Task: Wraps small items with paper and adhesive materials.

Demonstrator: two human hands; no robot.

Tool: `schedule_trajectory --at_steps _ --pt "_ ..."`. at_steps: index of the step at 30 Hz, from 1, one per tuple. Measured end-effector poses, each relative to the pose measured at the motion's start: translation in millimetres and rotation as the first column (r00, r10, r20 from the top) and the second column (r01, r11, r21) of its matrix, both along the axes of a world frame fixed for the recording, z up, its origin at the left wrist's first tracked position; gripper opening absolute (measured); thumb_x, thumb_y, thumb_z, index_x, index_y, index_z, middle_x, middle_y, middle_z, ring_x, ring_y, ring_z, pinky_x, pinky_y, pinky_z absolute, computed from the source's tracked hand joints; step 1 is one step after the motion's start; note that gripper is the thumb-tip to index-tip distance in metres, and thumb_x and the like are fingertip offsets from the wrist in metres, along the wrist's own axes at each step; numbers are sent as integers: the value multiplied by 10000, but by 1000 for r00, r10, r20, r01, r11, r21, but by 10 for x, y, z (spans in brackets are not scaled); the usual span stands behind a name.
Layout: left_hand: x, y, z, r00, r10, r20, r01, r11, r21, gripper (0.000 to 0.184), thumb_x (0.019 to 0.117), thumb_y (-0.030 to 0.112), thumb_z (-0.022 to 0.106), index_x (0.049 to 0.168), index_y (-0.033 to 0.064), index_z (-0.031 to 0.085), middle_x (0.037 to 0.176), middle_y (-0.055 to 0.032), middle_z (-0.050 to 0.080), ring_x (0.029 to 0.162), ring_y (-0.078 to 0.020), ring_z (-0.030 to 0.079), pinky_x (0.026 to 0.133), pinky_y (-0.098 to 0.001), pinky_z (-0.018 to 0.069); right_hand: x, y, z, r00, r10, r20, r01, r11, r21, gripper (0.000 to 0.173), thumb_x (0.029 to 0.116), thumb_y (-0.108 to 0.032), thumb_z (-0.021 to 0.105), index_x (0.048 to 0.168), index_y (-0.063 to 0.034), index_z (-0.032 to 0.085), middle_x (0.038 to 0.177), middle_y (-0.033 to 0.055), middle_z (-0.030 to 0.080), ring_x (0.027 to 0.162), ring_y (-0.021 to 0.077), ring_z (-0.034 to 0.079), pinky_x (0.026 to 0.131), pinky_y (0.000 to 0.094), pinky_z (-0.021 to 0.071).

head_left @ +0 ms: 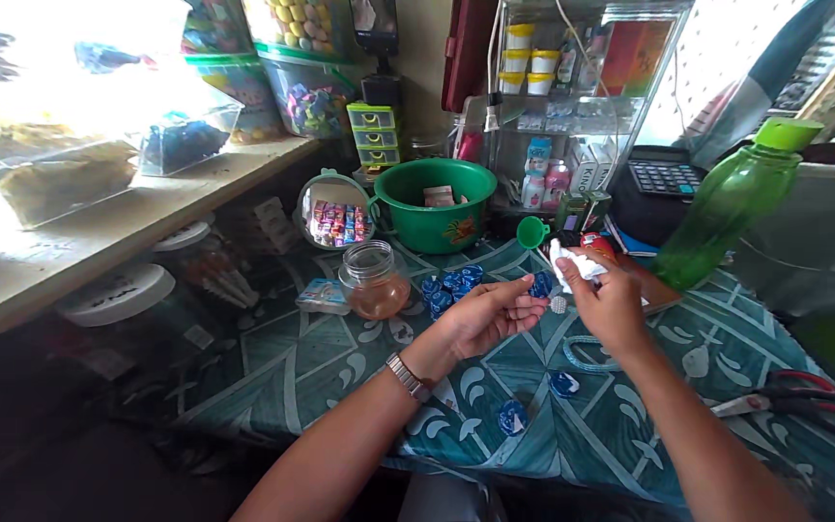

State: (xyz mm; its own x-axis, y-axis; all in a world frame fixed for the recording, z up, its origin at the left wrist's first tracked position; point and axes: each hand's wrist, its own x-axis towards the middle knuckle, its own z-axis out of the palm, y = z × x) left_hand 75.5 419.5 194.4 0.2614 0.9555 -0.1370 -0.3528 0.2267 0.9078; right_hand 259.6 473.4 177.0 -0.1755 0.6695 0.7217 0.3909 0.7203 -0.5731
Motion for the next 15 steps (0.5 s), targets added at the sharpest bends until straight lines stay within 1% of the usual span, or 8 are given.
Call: schedule_trajectory --at_steps 2,4,6,8,9,12,14,15 --pt "-13 3 0 999 34 12 -34 999 21 235 1093 168 465 1142 4 627 1007 -92 737 903 -146 734 865 -281 596 46 13 53 998 18 -61 -22 998 -61 332 1045 -265 587 1211 10 671 933 86 715 750 80 667 692 279 569" --pt "-2 5 -6 996 88 6 -88 995 47 161 1054 63 520 1184 -7 583 1051 -109 719 914 -165 732 863 -291 600 56 3 78 991 91 -97 -100 990 -96 352 1050 -288 574 1263 -13 622 975 50 714 778 35 670 694 233 568" --pt "17 0 -15 991 134 -23 -132 989 67 199 1002 -26 571 1201 -22 573 1028 -101 708 896 -156 726 849 -281 601 30 -1 46 980 175 -92 -181 982 -57 293 1025 -242 611 1180 3 651 976 59 690 793 43 648 710 234 555" --pt "34 -17 -12 989 145 -29 -142 986 90 200 972 -75 587 1166 -26 588 974 -78 702 867 -138 718 847 -273 599 -6 -5 -6 959 272 -77 -277 958 -74 220 970 -195 680 1098 -19 715 1074 81 678 907 74 653 784 239 562" --pt "37 -25 -7 990 137 -29 -133 986 101 192 968 -87 582 1148 -20 587 967 -65 695 862 -126 712 849 -264 598 -23 -5 -25 954 292 -65 -298 949 -102 211 955 -193 703 1086 -32 741 1090 82 646 924 72 636 781 214 554" --pt "29 -9 -13 994 106 -36 -102 989 112 229 967 -104 569 1180 -22 585 1002 -63 687 884 -120 704 854 -257 590 -15 4 -20 982 183 -40 -186 978 -90 202 959 -209 706 1059 -41 756 1025 82 667 857 73 633 721 217 535" --pt "25 -12 -21 995 92 -39 -87 989 116 259 960 -122 561 1196 -22 602 1019 -70 681 898 -131 702 863 -267 592 15 7 8 993 113 -46 -116 991 -74 232 975 -207 689 1080 -8 744 1041 124 674 877 132 636 743 281 533" --pt "27 -15 -23 995 94 -34 -89 989 118 269 957 -127 562 1201 -25 606 1023 -76 685 903 -140 707 865 -274 595 23 4 21 991 124 -55 -128 987 -95 245 983 -216 680 1103 -9 731 1054 113 671 878 114 638 749 267 539"
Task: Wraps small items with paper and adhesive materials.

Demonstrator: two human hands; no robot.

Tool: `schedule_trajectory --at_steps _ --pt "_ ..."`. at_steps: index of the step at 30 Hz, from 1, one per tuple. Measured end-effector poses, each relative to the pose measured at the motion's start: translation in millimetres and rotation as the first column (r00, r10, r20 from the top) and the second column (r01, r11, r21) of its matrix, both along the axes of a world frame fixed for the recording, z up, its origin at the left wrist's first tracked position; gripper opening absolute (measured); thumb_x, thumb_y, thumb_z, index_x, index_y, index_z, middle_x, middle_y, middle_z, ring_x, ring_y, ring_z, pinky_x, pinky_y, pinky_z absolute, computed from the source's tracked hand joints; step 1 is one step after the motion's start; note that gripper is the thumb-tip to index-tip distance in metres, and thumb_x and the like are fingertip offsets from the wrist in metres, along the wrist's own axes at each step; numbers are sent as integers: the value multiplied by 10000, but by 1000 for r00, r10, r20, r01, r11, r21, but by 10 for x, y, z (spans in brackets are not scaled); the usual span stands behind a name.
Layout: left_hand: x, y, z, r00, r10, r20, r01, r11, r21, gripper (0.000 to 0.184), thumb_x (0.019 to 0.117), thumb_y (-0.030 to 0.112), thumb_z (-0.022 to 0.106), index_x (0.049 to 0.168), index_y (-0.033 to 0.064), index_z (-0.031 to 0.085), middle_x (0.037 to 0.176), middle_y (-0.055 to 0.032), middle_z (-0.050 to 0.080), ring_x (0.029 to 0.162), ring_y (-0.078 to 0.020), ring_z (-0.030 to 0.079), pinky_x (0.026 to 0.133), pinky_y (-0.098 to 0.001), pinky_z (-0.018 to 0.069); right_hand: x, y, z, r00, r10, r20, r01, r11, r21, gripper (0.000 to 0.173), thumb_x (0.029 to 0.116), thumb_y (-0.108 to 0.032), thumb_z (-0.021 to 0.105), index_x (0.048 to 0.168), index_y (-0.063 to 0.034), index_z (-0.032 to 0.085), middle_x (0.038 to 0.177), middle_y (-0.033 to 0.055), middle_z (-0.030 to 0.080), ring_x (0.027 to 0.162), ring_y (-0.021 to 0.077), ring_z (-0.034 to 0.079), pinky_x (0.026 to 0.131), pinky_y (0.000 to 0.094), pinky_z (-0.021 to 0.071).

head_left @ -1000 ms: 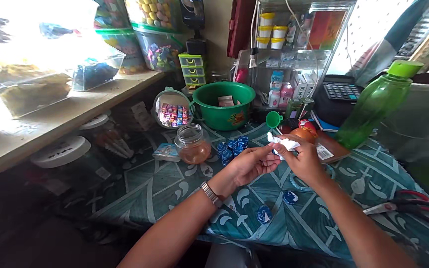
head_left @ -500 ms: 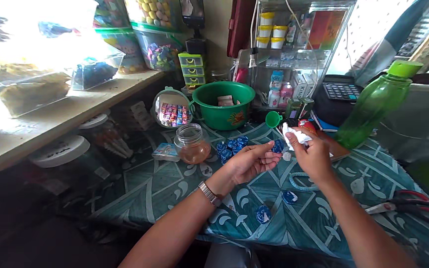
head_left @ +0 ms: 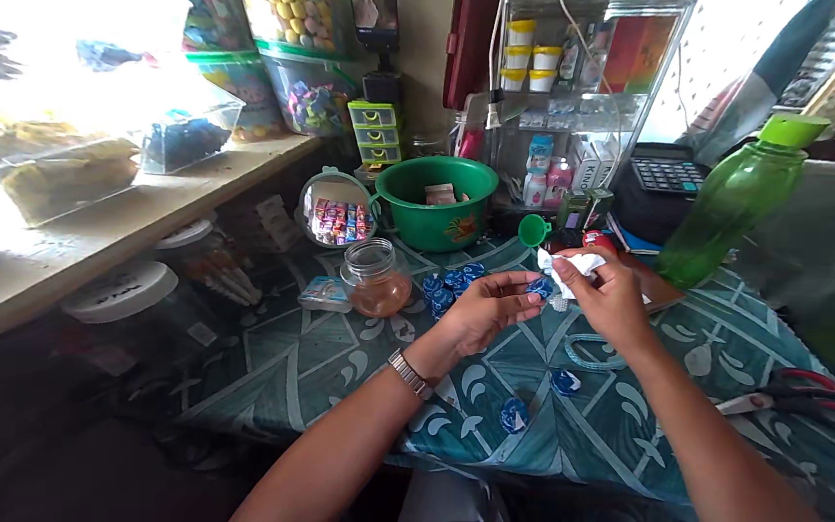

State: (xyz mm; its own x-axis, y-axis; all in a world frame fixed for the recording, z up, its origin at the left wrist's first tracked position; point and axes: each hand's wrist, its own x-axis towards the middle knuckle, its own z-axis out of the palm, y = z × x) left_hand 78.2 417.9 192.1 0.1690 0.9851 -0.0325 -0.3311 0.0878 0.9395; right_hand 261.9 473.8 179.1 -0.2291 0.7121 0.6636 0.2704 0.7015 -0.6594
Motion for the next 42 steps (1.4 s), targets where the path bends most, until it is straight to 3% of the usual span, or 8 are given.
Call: schedule_trajectory --at_steps 4,13,19,23,29,34,39,42 --pt "5 20 -26 996 57 -63 -54 997 47 276 914 -155 598 1147 -9 574 985 -53 662 865 -114 689 852 -271 592 -35 -22 -24 986 150 71 -147 988 -48 239 938 -191 724 1124 -41 724 1038 87 674 831 85 643 720 248 557" --pt "5 42 -102 825 223 -519 -18 929 370 425 849 -59 761 1238 -42 589 1060 -98 692 910 -82 697 846 -248 590 -66 -31 -73 990 21 139 -37 993 112 212 895 -194 760 1069 -72 764 948 83 663 816 120 634 711 271 546" --pt "28 37 -120 828 271 -491 -50 908 416 714 843 -82 754 1471 -4 424 1070 -120 706 896 -109 715 835 -265 599 -98 -58 -96 987 37 153 -55 992 117 171 909 -190 740 992 -41 761 915 91 638 808 115 618 707 246 534" --pt "6 61 -136 794 293 -532 -43 901 432 676 864 -75 731 1465 6 432 1113 -108 723 907 -110 717 830 -276 593 7 -74 4 939 152 308 -156 988 -13 166 930 -229 727 980 -76 767 921 50 655 822 84 621 738 246 529" --pt "20 43 -125 784 259 -564 7 905 425 700 849 -59 763 1469 8 444 1114 -150 687 926 -144 715 849 -292 601 -6 -56 6 976 70 208 -78 996 35 169 916 -196 742 1018 -62 753 978 88 656 851 133 636 733 293 548" --pt "12 56 -146 792 254 -555 26 895 446 687 853 -55 761 1461 15 449 1134 -114 699 934 -121 715 842 -277 600 12 -47 16 972 -75 221 49 992 119 160 916 -177 740 1015 -53 756 1000 126 686 873 234 668 752 444 558" --pt "-32 57 -116 783 275 -558 -14 905 426 301 945 87 718 1232 14 661 1034 -75 707 856 -71 686 800 -247 582 91 -10 104 999 -43 24 44 998 -45 222 1006 -226 646 1132 -47 680 962 67 660 742 82 620 660 263 539" --pt "-37 54 -108 796 273 -540 -18 902 430 247 1000 150 659 1210 21 682 940 -48 708 788 -56 680 761 -234 584 104 -8 130 1000 5 -6 -5 998 -63 154 1010 -171 638 1123 -68 653 895 0 651 654 1 578 591 178 505"
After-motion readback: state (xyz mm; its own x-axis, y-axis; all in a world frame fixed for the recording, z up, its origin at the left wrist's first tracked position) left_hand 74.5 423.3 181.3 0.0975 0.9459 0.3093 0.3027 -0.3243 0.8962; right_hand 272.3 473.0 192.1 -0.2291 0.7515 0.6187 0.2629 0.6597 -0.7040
